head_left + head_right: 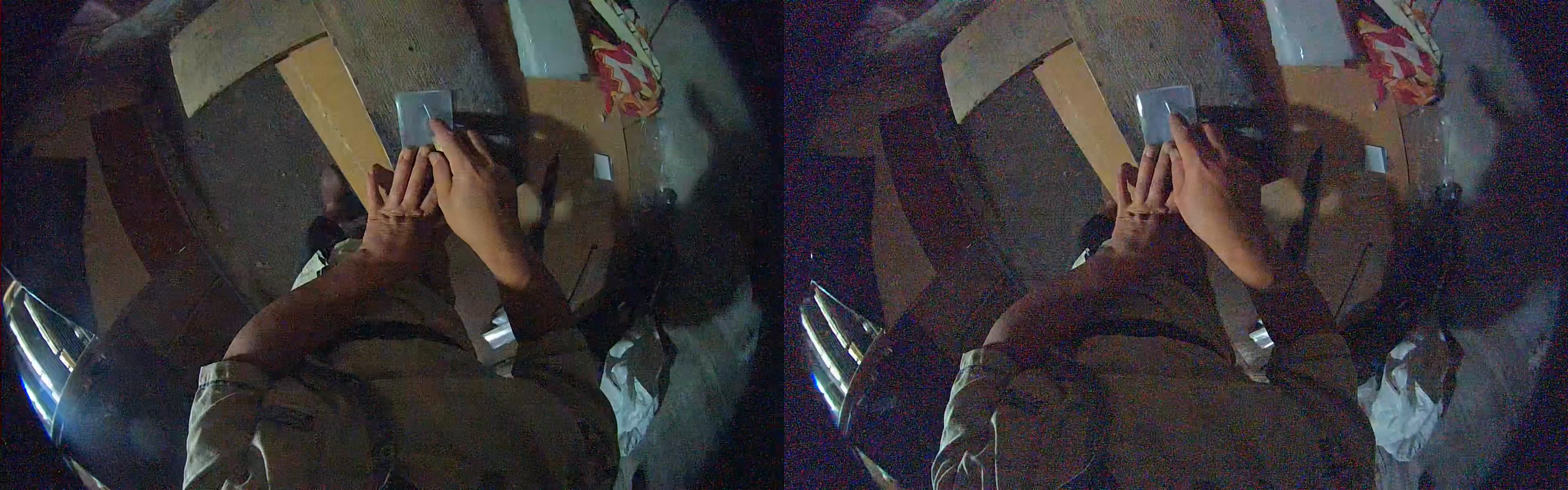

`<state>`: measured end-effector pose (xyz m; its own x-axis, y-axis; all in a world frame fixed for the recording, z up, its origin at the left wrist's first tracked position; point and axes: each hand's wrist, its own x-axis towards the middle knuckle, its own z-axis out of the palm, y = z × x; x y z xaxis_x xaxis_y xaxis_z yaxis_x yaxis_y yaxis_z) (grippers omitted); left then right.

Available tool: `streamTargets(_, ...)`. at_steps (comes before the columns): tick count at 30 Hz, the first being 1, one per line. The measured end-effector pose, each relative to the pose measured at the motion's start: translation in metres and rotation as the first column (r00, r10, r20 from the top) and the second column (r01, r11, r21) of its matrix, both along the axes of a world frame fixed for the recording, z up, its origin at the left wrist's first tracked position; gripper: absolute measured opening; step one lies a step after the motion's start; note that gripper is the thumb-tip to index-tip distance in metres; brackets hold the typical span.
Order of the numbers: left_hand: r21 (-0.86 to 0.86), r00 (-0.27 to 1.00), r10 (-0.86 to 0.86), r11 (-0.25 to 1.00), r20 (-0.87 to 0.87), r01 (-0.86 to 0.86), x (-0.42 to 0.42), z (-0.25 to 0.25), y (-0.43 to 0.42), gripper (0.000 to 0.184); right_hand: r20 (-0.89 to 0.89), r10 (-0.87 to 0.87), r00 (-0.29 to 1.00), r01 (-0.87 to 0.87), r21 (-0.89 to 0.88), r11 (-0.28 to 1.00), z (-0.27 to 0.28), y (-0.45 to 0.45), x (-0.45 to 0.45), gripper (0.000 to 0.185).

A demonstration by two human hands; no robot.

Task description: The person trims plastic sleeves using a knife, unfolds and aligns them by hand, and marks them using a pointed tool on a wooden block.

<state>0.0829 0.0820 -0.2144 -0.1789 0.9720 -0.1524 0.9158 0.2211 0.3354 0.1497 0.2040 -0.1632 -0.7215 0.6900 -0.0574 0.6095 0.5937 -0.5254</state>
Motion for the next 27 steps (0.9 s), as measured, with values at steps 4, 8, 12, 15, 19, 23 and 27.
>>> streamTargets(4, -0.033, 1.000, -0.013, 0.999, -0.027, 0.012, 0.000, -0.003, 0.000, 0.069, -0.103, -0.019, 0.994, 0.019, 0.004, 1.000, -0.015, -0.001, 0.000, 0.033)
streamTargets(8, -0.017, 0.999, -0.016, 1.000, -0.045, 0.016, 0.000, -0.006, -0.002, 0.068, -0.010, 0.013, 1.000, -0.013, -0.024, 1.000, 0.001, 0.001, -0.001, 0.041)
streamTargets(12, -0.037, 0.999, -0.031, 0.999, -0.038, 0.030, -0.001, -0.005, -0.002, 0.068, 0.037, -0.019, 0.999, 0.021, -0.070, 0.997, 0.008, 0.001, -0.002, 0.035)
streamTargets(15, -0.057, 0.995, -0.052, 0.997, -0.088, 0.048, -0.001, -0.007, -0.001, 0.067, 0.038, -0.019, 0.999, 0.023, -0.092, 0.995, 0.004, 0.001, -0.001, 0.035)
streamTargets(19, -0.080, 0.999, -0.045, 0.996, -0.015, 0.044, -0.002, -0.001, 0.000, 0.068, 0.046, -0.026, 0.999, 0.030, -0.072, 0.997, 0.005, 0.000, -0.001, 0.036)
streamTargets(23, -0.074, 0.994, -0.069, 0.995, -0.084, 0.063, -0.002, -0.002, 0.001, 0.069, 0.064, -0.025, 0.998, 0.033, -0.135, 0.990, 0.007, 0.002, -0.001, 0.035)
streamTargets(27, -0.050, 0.999, -0.031, 0.998, 0.024, 0.032, -0.003, 0.001, 0.000, 0.067, 0.012, -0.001, 1.000, 0.002, -0.087, 0.996, 0.005, 0.002, 0.000, 0.035)
